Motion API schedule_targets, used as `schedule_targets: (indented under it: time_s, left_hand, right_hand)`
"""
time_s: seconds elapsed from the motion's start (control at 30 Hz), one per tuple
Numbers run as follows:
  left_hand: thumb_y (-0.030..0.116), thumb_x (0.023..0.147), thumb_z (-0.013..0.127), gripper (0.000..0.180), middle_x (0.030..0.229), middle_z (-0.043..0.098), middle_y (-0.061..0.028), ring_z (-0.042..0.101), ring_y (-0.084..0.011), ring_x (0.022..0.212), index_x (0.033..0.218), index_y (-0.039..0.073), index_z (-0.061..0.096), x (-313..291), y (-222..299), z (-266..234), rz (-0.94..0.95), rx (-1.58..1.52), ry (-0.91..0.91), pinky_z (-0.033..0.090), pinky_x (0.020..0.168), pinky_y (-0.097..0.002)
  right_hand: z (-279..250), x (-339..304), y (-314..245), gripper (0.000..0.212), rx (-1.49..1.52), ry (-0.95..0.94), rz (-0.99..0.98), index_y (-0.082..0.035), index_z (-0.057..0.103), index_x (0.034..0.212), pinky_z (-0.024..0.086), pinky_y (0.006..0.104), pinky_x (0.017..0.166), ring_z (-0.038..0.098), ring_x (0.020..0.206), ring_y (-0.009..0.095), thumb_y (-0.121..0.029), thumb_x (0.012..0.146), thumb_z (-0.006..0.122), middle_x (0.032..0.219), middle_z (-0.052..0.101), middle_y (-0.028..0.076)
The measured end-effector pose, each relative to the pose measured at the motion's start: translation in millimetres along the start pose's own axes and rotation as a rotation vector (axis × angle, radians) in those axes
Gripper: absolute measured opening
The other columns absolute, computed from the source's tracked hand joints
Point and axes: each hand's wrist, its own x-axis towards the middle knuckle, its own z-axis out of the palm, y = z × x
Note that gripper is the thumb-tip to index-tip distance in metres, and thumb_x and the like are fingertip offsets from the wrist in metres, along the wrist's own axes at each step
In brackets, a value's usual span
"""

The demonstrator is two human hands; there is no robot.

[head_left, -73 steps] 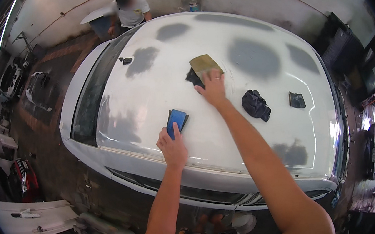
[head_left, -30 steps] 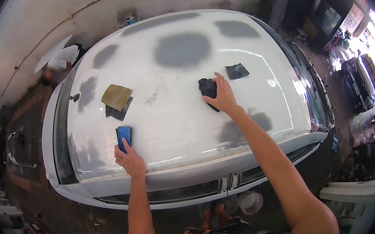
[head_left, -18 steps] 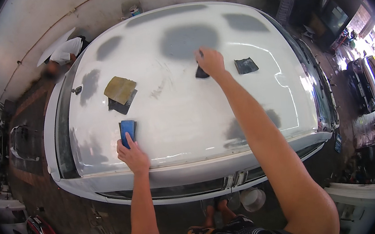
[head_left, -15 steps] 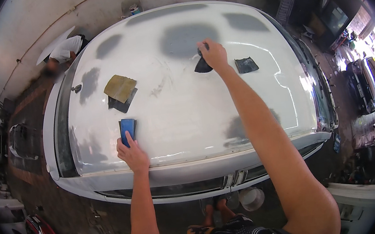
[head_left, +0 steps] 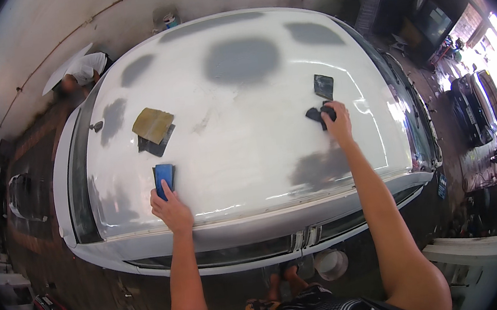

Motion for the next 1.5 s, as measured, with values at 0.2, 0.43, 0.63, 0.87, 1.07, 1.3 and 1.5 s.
schedule_targets:
  time_s: [0.2,0.43,0.63,0.87,1.07,1.3,1.5]
  left_hand:
    - [0.015,0.103,0.06,0.053,0.148,0.04,-0.0265,0.042,-0.044,0.135,0.154,0.008,0.046,1.8,-5.1,3.6,0.005,0.013,0.008,0.038,0.105,-0.0573]
    - [0.014,0.104,0.058,0.054,0.144,0.043,-0.0272,0.046,-0.0452,0.129,0.155,0.009,0.045,3.4,-10.6,12.1,0.009,0.019,0.017,0.04,0.102,-0.0578]
    - [0.012,0.104,0.056,0.054,0.14,0.044,-0.0285,0.045,-0.0448,0.127,0.157,0.009,0.046,26.7,42.7,28.0,0.194,-0.293,0.019,0.036,0.11,-0.0551]
    - [0.011,0.096,0.067,0.058,0.14,0.047,-0.0222,0.046,-0.0408,0.129,0.152,0.02,0.054,101.5,216.2,41.8,0.501,-0.297,-0.149,0.033,0.109,-0.0555]
    - [0.018,0.097,0.069,0.052,0.142,0.045,-0.0228,0.045,-0.0409,0.13,0.147,0.019,0.058,142.1,228.5,70.1,0.513,-0.237,-0.196,0.033,0.109,-0.0567]
    - [0.024,0.091,0.078,0.047,0.145,0.052,-0.0152,0.048,-0.0383,0.129,0.136,0.017,0.066,152.7,241.4,74.8,0.422,-0.428,-0.194,0.039,0.108,-0.0512]
    - [0.017,0.091,0.077,0.042,0.128,0.062,-0.0109,0.055,-0.0357,0.117,0.131,0.03,0.075,152.6,252.1,79.0,0.744,-0.452,-0.157,0.044,0.101,-0.0489]
  right_hand:
    - [-41.9,-76.7,-10.0,0.063,-0.022,-0.114,-0.137,-0.01,0.057,0.142,0.034,0.0527,0.118,0.045,0.141,0.041,-0.038,0.09,0.078,0.151,0.05,0.018]
    - [-35.6,-96.8,3.9,0.074,-0.115,-0.072,-0.082,-0.011,0.05,0.15,0.023,0.0591,0.125,0.035,0.151,0.042,-0.049,0.092,0.074,0.158,0.042,0.018]
    - [5.9,-44.4,4.0,0.07,-0.171,-0.073,-0.072,-0.015,0.052,0.15,0.015,0.0668,0.126,0.031,0.155,0.037,-0.056,0.095,0.066,0.161,0.042,0.014]
    - [21.7,21.5,7.0,0.068,-0.202,-0.069,0.033,-0.018,0.054,0.15,0.012,0.0657,0.127,0.033,0.154,0.033,-0.056,0.095,0.067,0.162,0.043,0.012]
    - [20.2,40.1,7.3,0.065,-0.188,-0.09,0.054,-0.017,0.054,0.148,0.013,0.0605,0.129,0.035,0.153,0.031,-0.053,0.096,0.068,0.158,0.046,0.012]
    - [20.5,41.2,-0.5,0.062,-0.205,-0.087,0.094,-0.016,0.055,0.147,0.014,0.0563,0.13,0.036,0.152,0.03,-0.051,0.097,0.067,0.155,0.049,0.012]
    - [16.1,38.2,13.7,0.061,-0.245,-0.055,0.106,-0.015,0.056,0.146,0.015,0.0566,0.129,0.037,0.151,0.03,-0.05,0.097,0.068,0.152,0.05,0.012]
